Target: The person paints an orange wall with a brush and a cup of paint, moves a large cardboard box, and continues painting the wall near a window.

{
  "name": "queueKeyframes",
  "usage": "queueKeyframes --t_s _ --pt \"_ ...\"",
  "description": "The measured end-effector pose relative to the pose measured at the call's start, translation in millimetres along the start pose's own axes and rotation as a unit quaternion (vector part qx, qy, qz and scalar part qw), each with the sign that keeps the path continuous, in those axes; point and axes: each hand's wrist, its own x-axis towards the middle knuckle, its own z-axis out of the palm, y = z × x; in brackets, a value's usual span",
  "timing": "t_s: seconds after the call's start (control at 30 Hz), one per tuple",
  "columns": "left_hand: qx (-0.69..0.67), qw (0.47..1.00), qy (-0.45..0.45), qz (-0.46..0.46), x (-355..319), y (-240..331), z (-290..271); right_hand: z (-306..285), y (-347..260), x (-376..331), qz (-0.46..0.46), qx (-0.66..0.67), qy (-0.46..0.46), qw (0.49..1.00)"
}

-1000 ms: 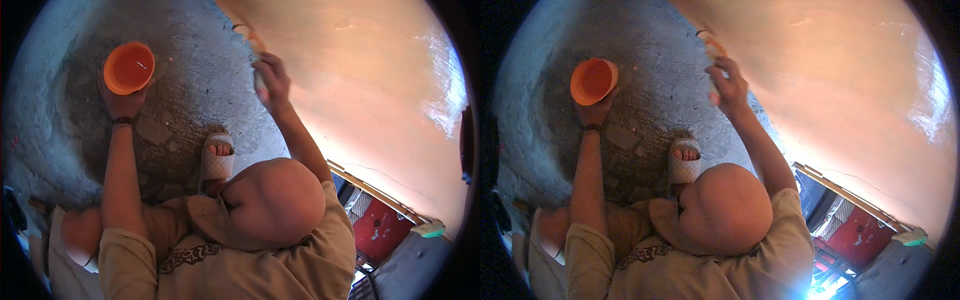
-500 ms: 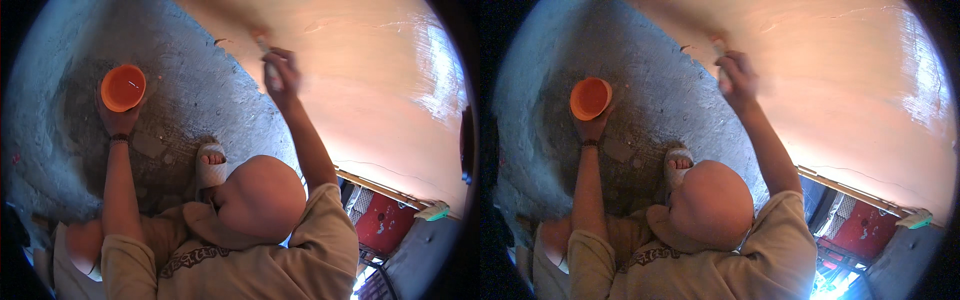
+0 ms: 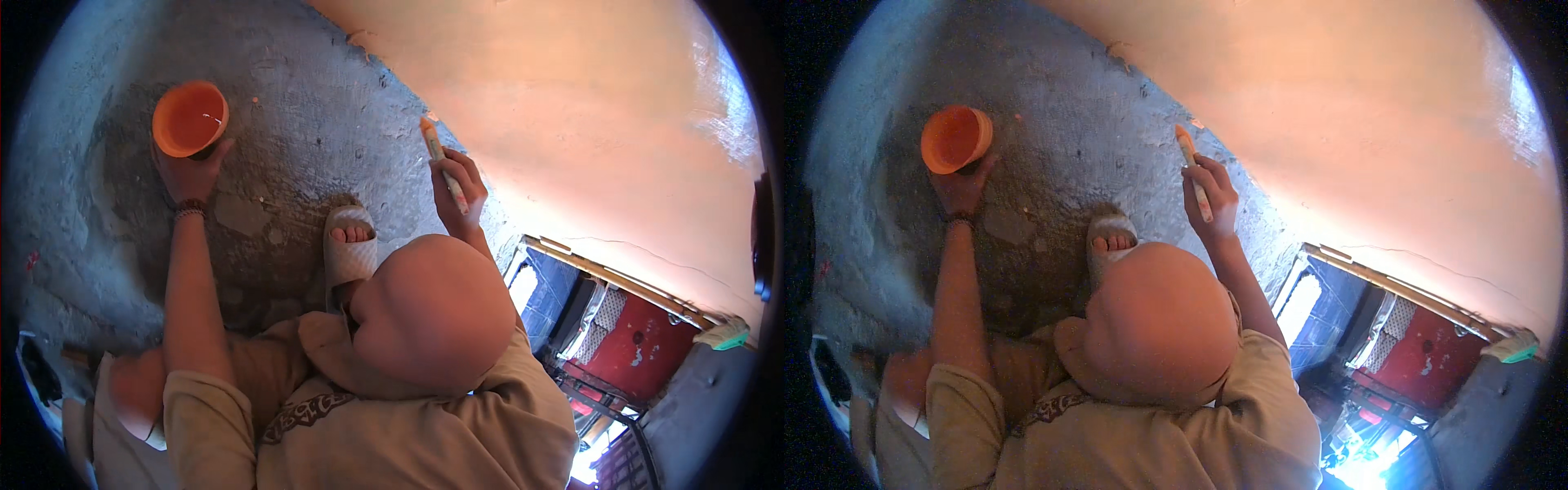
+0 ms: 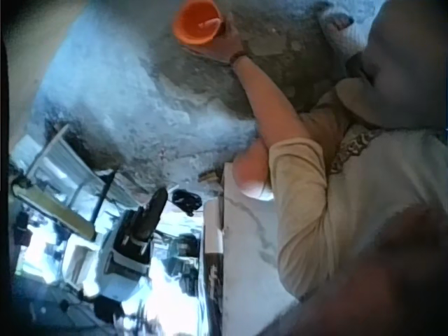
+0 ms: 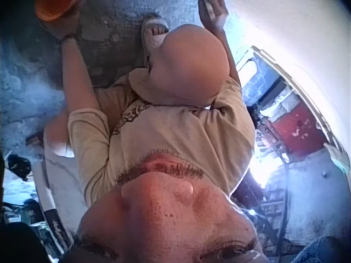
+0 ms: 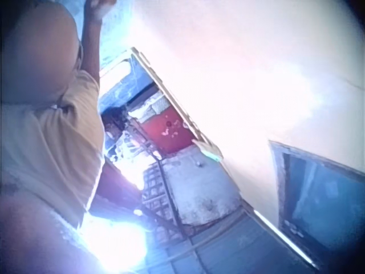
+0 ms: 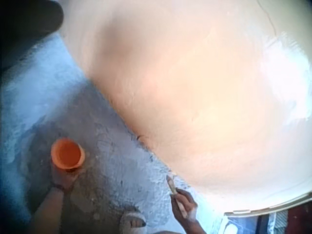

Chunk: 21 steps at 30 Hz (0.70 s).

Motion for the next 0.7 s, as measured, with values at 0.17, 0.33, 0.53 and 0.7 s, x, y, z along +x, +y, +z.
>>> queueKeyframes --t_s 0.17,0.33,0.53,0.7 --pt "-0.018 0.999 -0.01 -0.044 -1 2 3 0 31 -14 -0.006 -0.013 -0.045 0.999" --pt "-0.097 0.991 -0.058 -0.078 4 4 1 8 37 -1 0.006 0.025 -0.037 0.999" --pt "-0.227 0.968 -0.051 -0.098 9 28 -6 10 28 -33 0.256 0.182 -0.001 0.949" --pt "-0.324 0.946 0.009 0.022 34 55 -8 13 22 -51 0.592 0.567 0.077 0.567"
